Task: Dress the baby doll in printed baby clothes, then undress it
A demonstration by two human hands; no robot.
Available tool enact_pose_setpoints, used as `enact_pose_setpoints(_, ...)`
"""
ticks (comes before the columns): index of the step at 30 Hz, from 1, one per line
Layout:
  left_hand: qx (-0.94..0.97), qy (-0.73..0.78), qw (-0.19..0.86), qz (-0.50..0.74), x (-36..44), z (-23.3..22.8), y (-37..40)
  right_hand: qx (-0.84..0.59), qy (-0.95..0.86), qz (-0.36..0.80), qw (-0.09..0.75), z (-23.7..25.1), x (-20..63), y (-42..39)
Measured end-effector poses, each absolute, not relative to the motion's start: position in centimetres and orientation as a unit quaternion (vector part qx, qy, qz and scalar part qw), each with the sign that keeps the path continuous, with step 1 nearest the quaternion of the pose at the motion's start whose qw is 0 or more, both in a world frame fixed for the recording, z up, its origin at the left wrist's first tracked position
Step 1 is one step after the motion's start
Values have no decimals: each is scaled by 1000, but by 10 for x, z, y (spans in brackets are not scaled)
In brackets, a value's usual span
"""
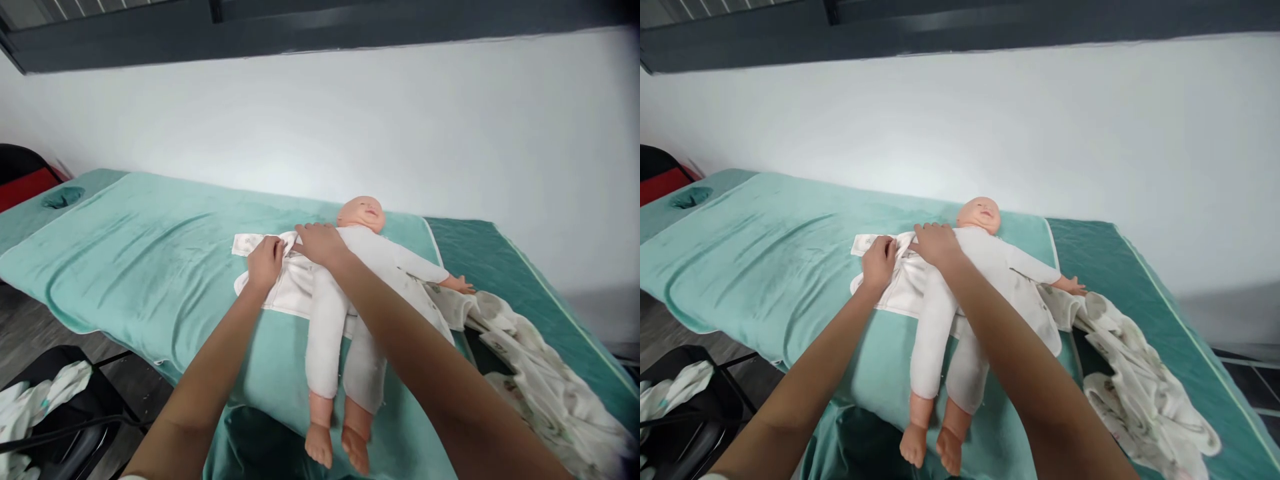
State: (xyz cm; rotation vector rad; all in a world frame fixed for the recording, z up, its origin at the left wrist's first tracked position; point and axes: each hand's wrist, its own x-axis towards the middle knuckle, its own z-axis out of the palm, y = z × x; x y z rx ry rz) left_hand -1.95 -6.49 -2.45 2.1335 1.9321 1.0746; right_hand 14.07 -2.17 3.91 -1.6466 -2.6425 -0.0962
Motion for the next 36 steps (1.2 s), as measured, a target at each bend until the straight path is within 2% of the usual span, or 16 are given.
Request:
enact_pose_setpoints(4,643,686,5,340,-24,-25,-64,-556,-823,-1,113,47,166,-35)
enact_pose_setpoints(9,663,686,-11,301,-24,-27,-70,-619,-701,-13,354,35,225,-73)
enact_pose_setpoints(11,681,672,-15,290,-22,-28,-74,-684,-605,-2,409,24,247,-90)
enact_pose_setpoints(14,667,682,1,300,-20,-29,-78,-779,-483,84,392,8,268,-109)
enact_pose_setpoints(18,603,731,33,318,-19,-30,-79,-808,-458,125,349,-4,278,-118)
enact_pose_setpoints(23,622,720,44,305,-19,-26,-81,-760,-464,175,419,-12,278,-114)
enact_pose_setpoints(28,596,722,68,346,-16,-22,-82,-691,-458,251,500,-17,277,-113)
enact_pose_setpoints(36,615,717,82,319,-14,-19,-81,-615,-489,324,527,-27,270,-109)
